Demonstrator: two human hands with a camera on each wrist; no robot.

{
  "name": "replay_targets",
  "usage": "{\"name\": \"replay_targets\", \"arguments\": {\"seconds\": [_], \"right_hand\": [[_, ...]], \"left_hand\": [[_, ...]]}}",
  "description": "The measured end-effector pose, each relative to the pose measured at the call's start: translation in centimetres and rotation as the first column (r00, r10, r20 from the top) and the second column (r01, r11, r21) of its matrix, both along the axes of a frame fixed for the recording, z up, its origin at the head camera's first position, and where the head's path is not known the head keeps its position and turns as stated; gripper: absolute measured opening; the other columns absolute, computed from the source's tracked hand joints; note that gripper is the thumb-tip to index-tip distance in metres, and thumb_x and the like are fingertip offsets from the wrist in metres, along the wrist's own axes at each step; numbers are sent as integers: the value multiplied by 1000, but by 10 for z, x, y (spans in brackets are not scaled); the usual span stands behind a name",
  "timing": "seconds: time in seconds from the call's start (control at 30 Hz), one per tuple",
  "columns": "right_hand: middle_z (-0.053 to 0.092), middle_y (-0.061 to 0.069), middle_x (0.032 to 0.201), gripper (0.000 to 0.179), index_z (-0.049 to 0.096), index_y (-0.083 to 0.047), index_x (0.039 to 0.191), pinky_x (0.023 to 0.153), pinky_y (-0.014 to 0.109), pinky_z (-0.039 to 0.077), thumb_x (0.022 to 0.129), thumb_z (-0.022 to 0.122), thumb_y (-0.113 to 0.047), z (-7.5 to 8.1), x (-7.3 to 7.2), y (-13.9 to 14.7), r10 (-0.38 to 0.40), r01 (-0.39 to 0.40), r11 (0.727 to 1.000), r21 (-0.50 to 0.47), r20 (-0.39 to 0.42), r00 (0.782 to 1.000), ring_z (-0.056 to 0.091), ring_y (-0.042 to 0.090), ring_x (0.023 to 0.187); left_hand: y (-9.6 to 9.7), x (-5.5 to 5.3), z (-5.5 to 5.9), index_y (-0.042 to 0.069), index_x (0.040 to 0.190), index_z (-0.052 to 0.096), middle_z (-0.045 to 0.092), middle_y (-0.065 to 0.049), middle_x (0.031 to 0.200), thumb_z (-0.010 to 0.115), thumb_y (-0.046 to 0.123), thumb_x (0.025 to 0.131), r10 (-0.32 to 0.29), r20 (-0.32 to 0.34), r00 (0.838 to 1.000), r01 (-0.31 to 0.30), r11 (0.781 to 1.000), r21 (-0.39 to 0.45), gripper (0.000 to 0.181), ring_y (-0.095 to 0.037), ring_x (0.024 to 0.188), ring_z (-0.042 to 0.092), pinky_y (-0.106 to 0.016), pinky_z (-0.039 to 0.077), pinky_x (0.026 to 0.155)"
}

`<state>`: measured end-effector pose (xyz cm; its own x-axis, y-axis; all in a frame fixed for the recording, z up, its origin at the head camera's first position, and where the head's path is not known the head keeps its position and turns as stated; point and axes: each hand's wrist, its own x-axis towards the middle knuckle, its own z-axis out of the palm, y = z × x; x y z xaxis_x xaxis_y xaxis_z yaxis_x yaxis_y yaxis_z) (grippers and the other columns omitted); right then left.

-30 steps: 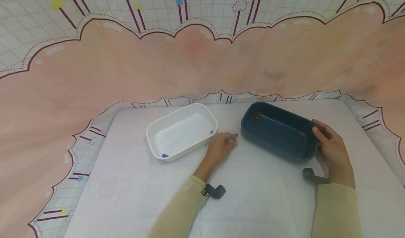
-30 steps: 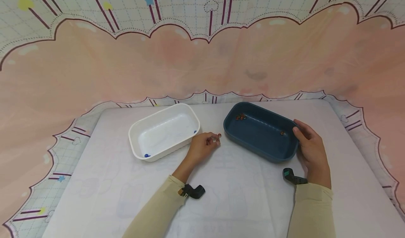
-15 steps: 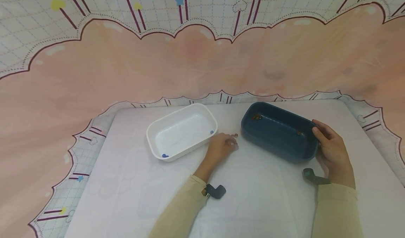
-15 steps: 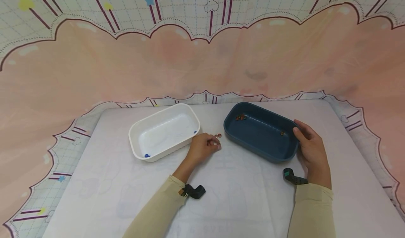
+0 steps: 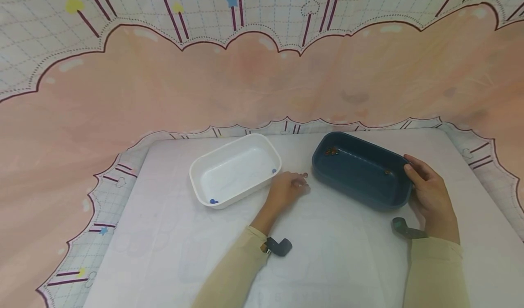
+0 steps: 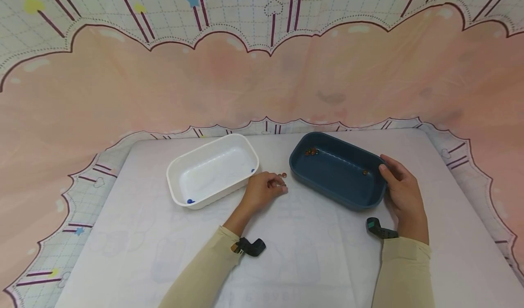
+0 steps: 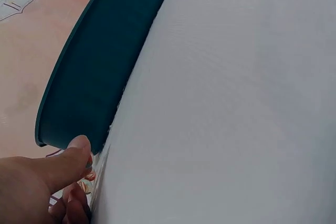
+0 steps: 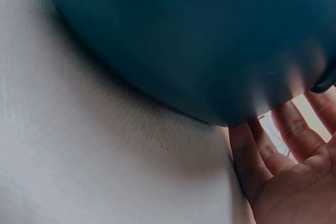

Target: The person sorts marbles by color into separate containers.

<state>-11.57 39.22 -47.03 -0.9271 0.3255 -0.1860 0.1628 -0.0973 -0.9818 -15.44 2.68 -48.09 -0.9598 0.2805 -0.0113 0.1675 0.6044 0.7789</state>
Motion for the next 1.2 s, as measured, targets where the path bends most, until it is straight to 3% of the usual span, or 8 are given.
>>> {"name": "replay_targets", "arguments": {"seconds": [0.13,0.33,0.6,0.87,1.2], "right_hand": [[56,-20,127,57,53,-20,150,117,12,28,97,71,-30,0,0,-1,-6,6,1000,14,6,1000,40,8,136],[56,-20,126,57,53,-21,150,119,13,27,96,71,-30,0,-1,-1,-19,18,1000,18,14,1000,42,6,133],[57,-20,127,56,55,-22,148,119,13,26,96,72,-31,-1,-1,-2,-24,24,999,30,15,1000,41,7,135],[58,-21,122,56,55,-19,148,110,8,32,96,72,-30,-1,0,-1,-15,16,1000,25,-16,1000,44,4,129],[58,-21,122,57,53,-18,150,113,9,30,97,71,-28,-1,1,0,-6,6,1000,9,-18,1000,44,2,128]], "left_hand": [[0,-2,-1,18,103,78,75,1,120,76,26,91,-15,-18,1000,16,1000,25,14,-14,94,65,-27,53,83],[2,-3,-1,20,103,77,74,4,124,76,27,92,-17,-14,1000,17,999,36,13,-13,97,66,-29,53,85],[6,-1,6,23,100,75,73,4,96,73,30,94,-16,11,1000,16,999,46,10,-11,86,62,-27,52,76],[6,1,16,24,105,74,65,7,86,72,34,95,-12,21,1000,11,998,57,15,-11,79,58,-25,48,67],[9,-2,26,21,109,75,56,4,68,73,32,95,-20,-66,998,28,991,128,18,-9,61,49,-22,39,52]]}}
